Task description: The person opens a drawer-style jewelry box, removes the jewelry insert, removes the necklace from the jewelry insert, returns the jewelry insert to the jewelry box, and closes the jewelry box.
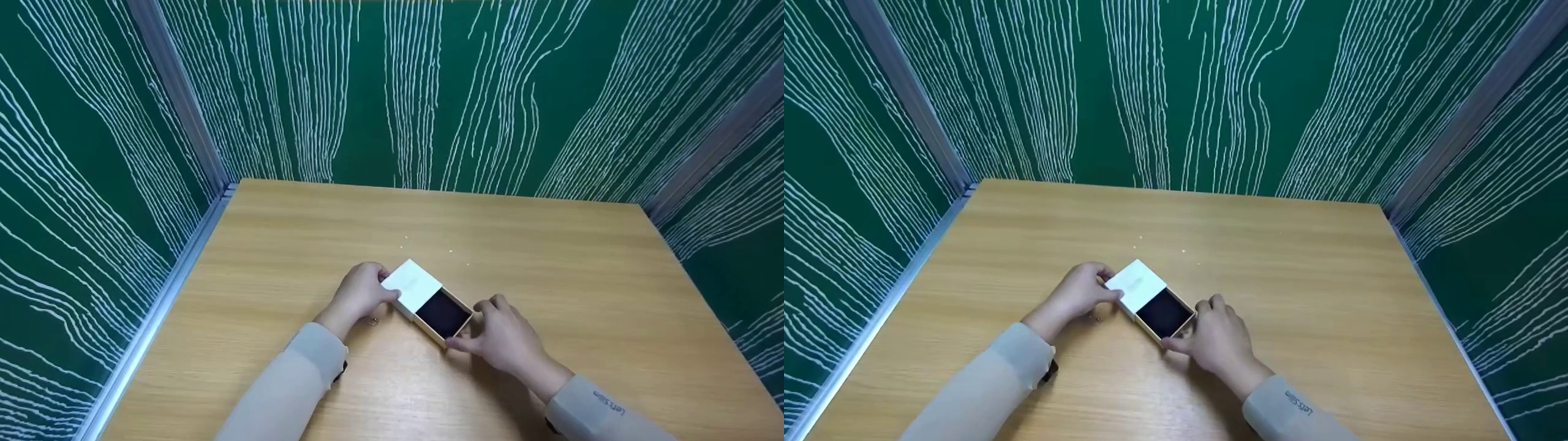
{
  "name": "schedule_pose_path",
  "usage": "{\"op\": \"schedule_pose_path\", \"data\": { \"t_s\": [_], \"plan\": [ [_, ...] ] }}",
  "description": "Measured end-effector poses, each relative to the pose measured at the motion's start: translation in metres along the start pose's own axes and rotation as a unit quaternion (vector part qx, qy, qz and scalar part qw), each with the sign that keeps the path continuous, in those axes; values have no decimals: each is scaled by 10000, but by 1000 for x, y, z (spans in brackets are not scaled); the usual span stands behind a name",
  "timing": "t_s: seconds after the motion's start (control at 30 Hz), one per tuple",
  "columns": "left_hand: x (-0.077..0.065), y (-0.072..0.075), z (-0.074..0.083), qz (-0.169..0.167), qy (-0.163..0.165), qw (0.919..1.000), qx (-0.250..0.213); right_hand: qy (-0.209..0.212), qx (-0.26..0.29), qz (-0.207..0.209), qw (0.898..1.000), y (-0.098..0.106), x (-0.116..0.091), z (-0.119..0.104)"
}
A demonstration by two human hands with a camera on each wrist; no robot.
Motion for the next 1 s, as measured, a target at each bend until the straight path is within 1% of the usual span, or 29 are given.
{"op": "schedule_pose_path", "data": {
  "t_s": [0.27,0.5,0.77,0.87,1.0],
  "plan": [
    [3,-1,3,43,-48,10000,-19,41,-48,140,9999,-4,1,0],
    [1,-2,-2,101,-32,9999,35,95,-42,319,9994,-8,3,-9],
    [-1,-4,-6,154,-185,9997,-3,187,-38,504,9985,-11,5,-15],
    [-1,-3,-5,189,-253,9995,32,219,-4,584,9981,-10,6,-17],
    [1,1,1,243,-311,9992,72,197,6,655,9977,-6,11,-19]
  ]
}}
Point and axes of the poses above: each hand's wrist, its own x-axis towards the middle knuckle, its own y-axis out of the back of the hand, z = x × y, the point moved 2 cm from there along x, towards the middle knuckle, and after that the axes turned 1 degree about z, right-handed, at the moved point
